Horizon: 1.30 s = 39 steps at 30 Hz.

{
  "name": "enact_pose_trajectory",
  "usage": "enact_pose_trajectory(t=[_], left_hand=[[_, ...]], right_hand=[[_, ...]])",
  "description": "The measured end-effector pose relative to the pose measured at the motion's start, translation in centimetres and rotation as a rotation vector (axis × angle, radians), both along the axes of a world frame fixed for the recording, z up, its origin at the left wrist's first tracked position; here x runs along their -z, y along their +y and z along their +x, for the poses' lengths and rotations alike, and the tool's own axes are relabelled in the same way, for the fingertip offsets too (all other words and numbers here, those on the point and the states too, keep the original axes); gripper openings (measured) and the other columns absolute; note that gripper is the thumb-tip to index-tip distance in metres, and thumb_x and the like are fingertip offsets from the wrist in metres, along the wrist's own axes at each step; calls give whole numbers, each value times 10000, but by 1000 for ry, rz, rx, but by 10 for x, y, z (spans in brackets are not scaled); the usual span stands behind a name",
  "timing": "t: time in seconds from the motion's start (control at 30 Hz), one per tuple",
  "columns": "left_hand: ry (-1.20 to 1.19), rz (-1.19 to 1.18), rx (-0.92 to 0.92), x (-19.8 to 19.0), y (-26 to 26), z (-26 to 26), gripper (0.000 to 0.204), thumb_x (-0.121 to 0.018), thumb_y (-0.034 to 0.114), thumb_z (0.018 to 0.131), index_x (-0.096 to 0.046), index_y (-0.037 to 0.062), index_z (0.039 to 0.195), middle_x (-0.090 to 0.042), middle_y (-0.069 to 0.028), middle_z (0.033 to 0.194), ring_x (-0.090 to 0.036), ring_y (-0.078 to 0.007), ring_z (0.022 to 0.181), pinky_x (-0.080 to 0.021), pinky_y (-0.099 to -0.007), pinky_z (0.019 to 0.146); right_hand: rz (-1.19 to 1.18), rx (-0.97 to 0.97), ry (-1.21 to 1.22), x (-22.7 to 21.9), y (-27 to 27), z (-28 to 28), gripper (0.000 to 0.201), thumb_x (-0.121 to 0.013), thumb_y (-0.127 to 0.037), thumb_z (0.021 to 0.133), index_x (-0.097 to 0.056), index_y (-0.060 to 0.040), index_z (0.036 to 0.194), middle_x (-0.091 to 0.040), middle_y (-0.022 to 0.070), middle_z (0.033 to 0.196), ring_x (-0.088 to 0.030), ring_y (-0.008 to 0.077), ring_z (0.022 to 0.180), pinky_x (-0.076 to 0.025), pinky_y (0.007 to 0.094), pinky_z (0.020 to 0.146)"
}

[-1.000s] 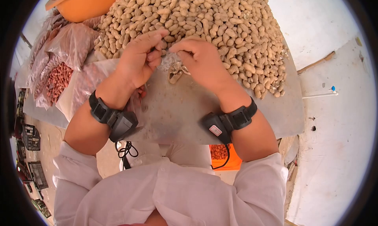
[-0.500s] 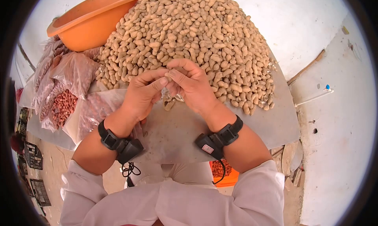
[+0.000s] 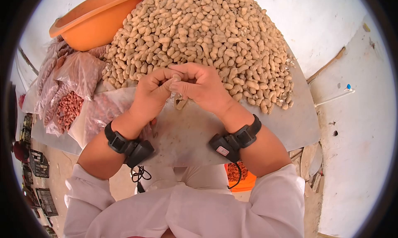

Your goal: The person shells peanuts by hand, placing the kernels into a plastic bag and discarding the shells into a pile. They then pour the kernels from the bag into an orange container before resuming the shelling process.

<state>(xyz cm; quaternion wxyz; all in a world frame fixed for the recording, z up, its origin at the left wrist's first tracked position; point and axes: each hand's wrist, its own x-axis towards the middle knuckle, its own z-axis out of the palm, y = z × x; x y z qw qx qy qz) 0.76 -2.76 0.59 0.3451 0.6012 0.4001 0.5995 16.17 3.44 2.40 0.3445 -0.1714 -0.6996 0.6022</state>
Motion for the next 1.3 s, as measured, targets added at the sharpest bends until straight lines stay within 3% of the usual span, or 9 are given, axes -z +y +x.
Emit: enact_pose_trajectory(t=[0.27, 0.33, 0.43, 0.57, 0.73, 0.83, 0.97, 1.13, 1.3], left_hand=[[30, -76, -47, -3, 0, 0, 146, -558, 81, 899, -632, -34, 948, -624, -31, 799, -536, -62, 731, -449, -214, 642], [-115, -213, -11, -5, 0, 1, 145, -565, 100, 903, -637, -23, 925, -606, -18, 753, -507, -50, 677, -416, -202, 586], [-334, -338, 104, 0, 3, -2, 152, -578, 135, 907, -640, -2, 890, -559, 8, 682, -439, -40, 591, -349, -191, 509], [-548, -398, 177, 2, 4, 0, 175, -568, 180, 919, -615, 11, 929, -536, 14, 708, -339, -49, 514, -279, -185, 466], [-795, -425, 336, 0, 7, -2, 186, -541, 165, 934, -596, 5, 1011, -531, 18, 757, -376, -50, 552, -310, -183, 472], [-879, -442, 415, 2, 11, -6, 219, -499, 143, 948, -566, -8, 1092, -534, 5, 828, -378, -52, 572, -321, -183, 483], [-984, -464, 493, 1, 9, -9, 267, -445, 98, 953, -531, -27, 1173, -528, -11, 884, -375, -58, 592, -326, -183, 490], [-998, -509, 472, -3, 9, -11, 292, -423, 50, 935, -521, -32, 1198, -526, -13, 855, -369, -59, 584, -319, -182, 486], [-703, -503, 277, 1, 6, -8, 235, -486, 65, 914, -605, -21, 1099, -511, -4, 739, -357, -60, 534, -288, -184, 463]], right_hand=[[4, 50, -33, 3, 0, -2, 328, -679, -122, 820, -613, 16, 1111, -606, -7, 736, -514, 37, 636, -434, 190, 549], [13, 41, -72, -1, 2, 1, 314, -680, -127, 820, -621, 8, 1097, -604, -7, 719, -507, 36, 622, -425, 189, 544], [369, 101, -153, 0, 8, 4, 310, -685, -130, 816, -624, -4, 1093, -600, -5, 702, -490, 34, 597, -413, 191, 539], [340, 148, -71, 2, 6, 2, 220, -688, -92, 807, -628, -16, 1004, -600, -7, 704, -495, 30, 619, -413, 194, 552], [202, 131, 71, 10, 8, 0, 115, -675, -42, 803, -605, -29, 893, -616, 5, 747, -532, 41, 675, -438, 199, 583], [231, 203, 81, 7, 5, -2, 134, -664, -27, 799, -624, -30, 927, -623, 20, 820, -547, 54, 694, -451, 206, 588], [469, 303, 58, 11, 10, -4, 190, -660, -5, 773, -649, -38, 960, -612, 41, 892, -558, 80, 696, -461, 214, 592], [701, 307, 21, 5, 7, -7, 218, -645, 17, 752, -661, -44, 961, -601, 55, 876, -559, 104, 672, -464, 215, 598], [457, 253, 7, 5, 7, -1, 202, -632, 3, 764, -654, -31, 962, -587, 21, 853, -532, 68, 664, -440, 201, 572]])
